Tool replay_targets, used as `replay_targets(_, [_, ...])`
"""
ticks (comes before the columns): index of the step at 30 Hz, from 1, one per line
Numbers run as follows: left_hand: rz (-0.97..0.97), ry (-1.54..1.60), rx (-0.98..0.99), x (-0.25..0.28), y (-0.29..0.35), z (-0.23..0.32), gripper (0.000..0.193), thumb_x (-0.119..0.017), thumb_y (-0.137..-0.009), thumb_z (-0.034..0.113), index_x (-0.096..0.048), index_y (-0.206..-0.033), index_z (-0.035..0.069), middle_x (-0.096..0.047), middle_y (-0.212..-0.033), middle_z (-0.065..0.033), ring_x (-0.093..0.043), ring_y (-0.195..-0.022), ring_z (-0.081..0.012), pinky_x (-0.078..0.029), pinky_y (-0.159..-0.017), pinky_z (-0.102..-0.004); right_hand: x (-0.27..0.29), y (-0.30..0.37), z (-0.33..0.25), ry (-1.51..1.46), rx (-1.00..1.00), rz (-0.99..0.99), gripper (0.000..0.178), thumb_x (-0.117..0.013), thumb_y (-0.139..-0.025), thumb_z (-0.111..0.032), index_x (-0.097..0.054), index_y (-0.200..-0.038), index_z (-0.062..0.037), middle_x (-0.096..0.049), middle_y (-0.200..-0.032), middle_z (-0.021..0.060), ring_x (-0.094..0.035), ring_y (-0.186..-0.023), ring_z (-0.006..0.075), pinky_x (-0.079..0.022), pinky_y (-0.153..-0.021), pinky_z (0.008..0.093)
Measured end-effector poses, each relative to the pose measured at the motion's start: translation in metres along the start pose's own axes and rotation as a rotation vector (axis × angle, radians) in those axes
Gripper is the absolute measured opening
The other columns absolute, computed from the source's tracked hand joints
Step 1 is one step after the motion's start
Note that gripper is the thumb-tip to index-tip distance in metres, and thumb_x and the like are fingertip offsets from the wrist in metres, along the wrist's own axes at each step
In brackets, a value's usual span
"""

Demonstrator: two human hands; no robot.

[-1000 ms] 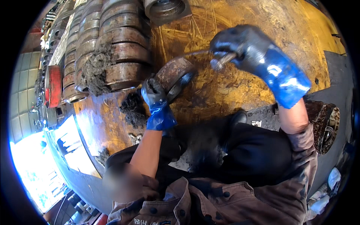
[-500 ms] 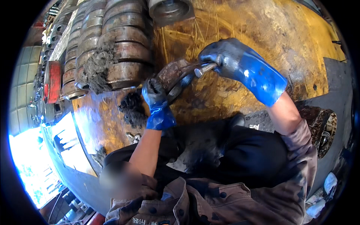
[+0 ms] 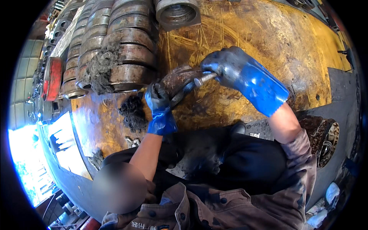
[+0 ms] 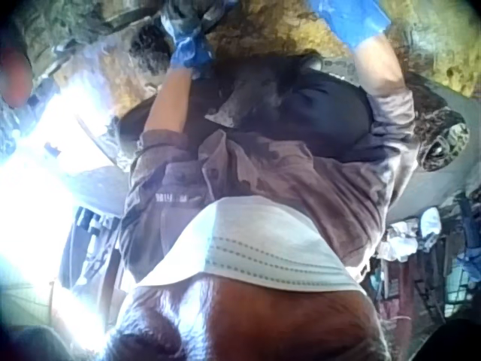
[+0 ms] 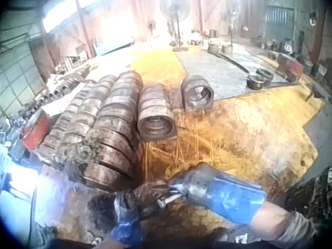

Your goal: The person sits on the floor and cleans a metal ring using a wire brush and a hammer. They scrub the ring's surfaces, flip it over, and strike it with the hammer to remove debris.

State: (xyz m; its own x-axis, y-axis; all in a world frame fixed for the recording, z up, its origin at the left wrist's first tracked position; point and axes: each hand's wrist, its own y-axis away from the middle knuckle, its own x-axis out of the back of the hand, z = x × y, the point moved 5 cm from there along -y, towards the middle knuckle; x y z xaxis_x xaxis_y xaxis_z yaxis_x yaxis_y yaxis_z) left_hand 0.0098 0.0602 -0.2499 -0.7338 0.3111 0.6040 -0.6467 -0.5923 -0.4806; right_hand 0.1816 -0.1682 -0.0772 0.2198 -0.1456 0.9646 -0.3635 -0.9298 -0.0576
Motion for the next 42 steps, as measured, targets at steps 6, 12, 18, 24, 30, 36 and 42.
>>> replay_targets(6, [0.008,-0.024,-0.021,-0.002,-0.009,0.011,0.027,-0.058,-0.099,0.022,-0.070,-0.109,0.000,-0.072,-0.105,-0.0225,-0.067,-0.095,-0.0425,-0.053,-0.087,-0.0485,-0.012,0.011,0.027,-0.376,0.198,0.114,0.034,-0.079,-0.071,-0.005,-0.071,-0.103,-0.0146,-0.074,-0.106,0.0024,-0.073,-0.095,0.0235,-0.061,-0.078,0.0367])
replay_targets(12, [-0.009,0.011,0.013,-0.002,-0.003,-0.007,0.024,-0.059,-0.098,0.019,-0.071,-0.110,0.002,-0.072,-0.106,-0.0208,-0.066,-0.098,-0.0416,-0.051,-0.090,-0.0493,-0.002,0.006,0.001,-0.128,0.094,0.099,0.036,-0.078,-0.071,-0.006,-0.071,-0.104,-0.0189,-0.073,-0.102,0.0005,-0.072,-0.091,0.0261,-0.059,-0.075,0.0387])
replay_targets(18, [0.023,-0.028,-0.028,-0.004,-0.008,0.007,0.024,-0.059,-0.098,0.018,-0.071,-0.109,0.002,-0.072,-0.104,-0.0218,-0.067,-0.096,-0.0422,-0.052,-0.090,-0.0490,-0.001,0.006,-0.002,-0.091,0.107,0.009,0.047,-0.080,-0.064,-0.003,-0.068,-0.108,-0.0167,-0.072,-0.105,0.0027,-0.071,-0.091,0.0285,-0.059,-0.075,0.0411])
replay_targets(24, [0.058,-0.066,-0.047,0.010,0.001,-0.007,0.023,-0.059,-0.097,0.017,-0.072,-0.104,0.000,-0.072,-0.101,-0.0222,-0.068,-0.093,-0.0426,-0.053,-0.087,-0.0485,0.022,0.006,-0.007,-0.129,0.149,0.101,0.029,-0.078,-0.081,-0.013,-0.069,-0.109,-0.0125,-0.073,-0.108,0.0063,-0.072,-0.094,0.0297,-0.059,-0.077,0.0411])
replay_targets(30, [0.040,0.005,-0.028,0.000,-0.009,0.007,0.023,-0.059,-0.097,0.017,-0.072,-0.103,-0.001,-0.073,-0.102,-0.0219,-0.068,-0.095,-0.0422,-0.054,-0.089,-0.0473,-0.012,-0.001,0.006,-0.070,0.083,0.001,0.034,-0.076,-0.075,-0.007,-0.070,-0.108,-0.0130,-0.073,-0.107,0.0079,-0.071,-0.096,0.0314,-0.059,-0.082,0.0397])
replay_targets(36, [0.058,-0.054,-0.016,0.016,0.004,-0.001,0.023,-0.060,-0.098,0.018,-0.072,-0.104,0.000,-0.073,-0.102,-0.0221,-0.068,-0.094,-0.0424,-0.054,-0.088,-0.0478,0.029,0.006,-0.014,0.145,0.029,0.056,0.030,-0.071,-0.083,-0.013,-0.071,-0.111,-0.0234,-0.072,-0.108,-0.0015,-0.072,-0.097,0.0237,-0.061,-0.081,0.0343])
replay_targets(42, [0.083,-0.015,-0.017,0.003,-0.006,-0.002,0.022,-0.059,-0.098,0.018,-0.072,-0.103,0.001,-0.072,-0.100,-0.0222,-0.068,-0.091,-0.0425,-0.054,-0.085,-0.0483,-0.007,-0.007,-0.010,0.073,0.126,-0.021,0.027,-0.067,-0.085,-0.011,-0.071,-0.109,-0.0205,-0.073,-0.104,0.0013,-0.072,-0.089,0.0274,-0.060,-0.073,0.0383])
